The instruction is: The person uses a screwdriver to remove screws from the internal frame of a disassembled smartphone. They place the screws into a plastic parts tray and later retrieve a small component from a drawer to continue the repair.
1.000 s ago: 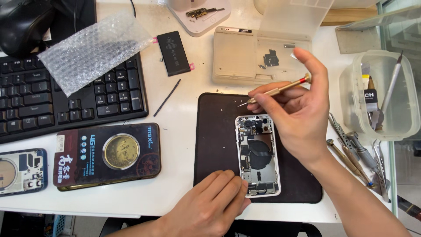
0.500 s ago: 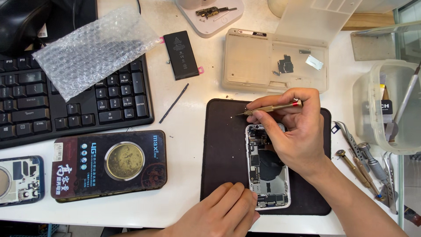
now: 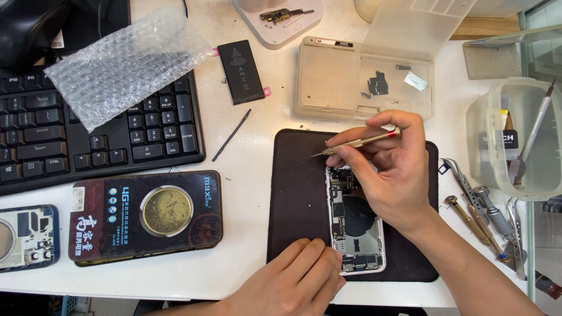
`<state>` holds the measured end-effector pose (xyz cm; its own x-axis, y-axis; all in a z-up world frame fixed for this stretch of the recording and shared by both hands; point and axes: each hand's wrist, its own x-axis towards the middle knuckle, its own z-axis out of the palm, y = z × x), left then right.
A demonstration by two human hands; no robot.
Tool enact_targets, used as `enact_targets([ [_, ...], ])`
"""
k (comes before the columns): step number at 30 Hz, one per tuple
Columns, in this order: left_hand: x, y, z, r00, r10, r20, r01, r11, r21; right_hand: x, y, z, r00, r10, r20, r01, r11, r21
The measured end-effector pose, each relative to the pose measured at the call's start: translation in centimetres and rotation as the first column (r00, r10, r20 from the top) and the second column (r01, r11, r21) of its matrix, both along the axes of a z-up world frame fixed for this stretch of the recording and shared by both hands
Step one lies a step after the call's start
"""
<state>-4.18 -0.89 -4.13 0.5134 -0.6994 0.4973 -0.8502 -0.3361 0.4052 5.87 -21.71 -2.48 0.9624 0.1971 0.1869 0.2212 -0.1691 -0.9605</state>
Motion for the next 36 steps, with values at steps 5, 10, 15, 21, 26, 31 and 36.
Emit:
enact_targets([
  [5, 0.3, 0.2, 0.9, 1.0, -0.01, -0.014, 0.01, 1.0, 0.012, -2.0, -1.2, 1.6, 0.995, -0.086, -0.05, 0.089, 0.993, 0.075],
  [10, 0.9, 0.2, 1.8, 0.998, -0.028, -0.048, 0.026, 0.999, -0.043, -7.1, -3.3, 2.7, 0.958, -0.222, -0.182, 0.254, 0.951, 0.175],
  [15, 0.7, -0.3, 2.0, 0.991, 0.003, -0.134, -0.013, 0.997, -0.077, -12.5, -2.2, 0.8, 0.909, -0.245, -0.336, 0.329, 0.918, 0.222],
  [21, 0.5, -0.4, 2.3, 0.981, 0.031, -0.193, -0.05, 0.994, -0.095, -14.9, -1.2, -0.7, 0.951, -0.246, -0.186, 0.28, 0.941, 0.188],
  [26, 0.5, -0.4, 2.4, 0.981, 0.028, -0.193, -0.047, 0.994, -0.095, -14.8, -1.3, -1.0, 0.954, -0.235, -0.186, 0.27, 0.943, 0.195],
  [31, 0.4, -0.2, 2.2, 0.982, 0.014, -0.188, -0.026, 0.998, -0.065, -14.6, -1.2, -1.0, 0.951, -0.229, -0.206, 0.268, 0.945, 0.186],
  [36, 0.4, -0.1, 2.2, 0.981, 0.007, -0.195, -0.017, 0.999, -0.051, -14.4, -1.2, -0.8, 0.942, -0.247, -0.226, 0.29, 0.939, 0.182],
])
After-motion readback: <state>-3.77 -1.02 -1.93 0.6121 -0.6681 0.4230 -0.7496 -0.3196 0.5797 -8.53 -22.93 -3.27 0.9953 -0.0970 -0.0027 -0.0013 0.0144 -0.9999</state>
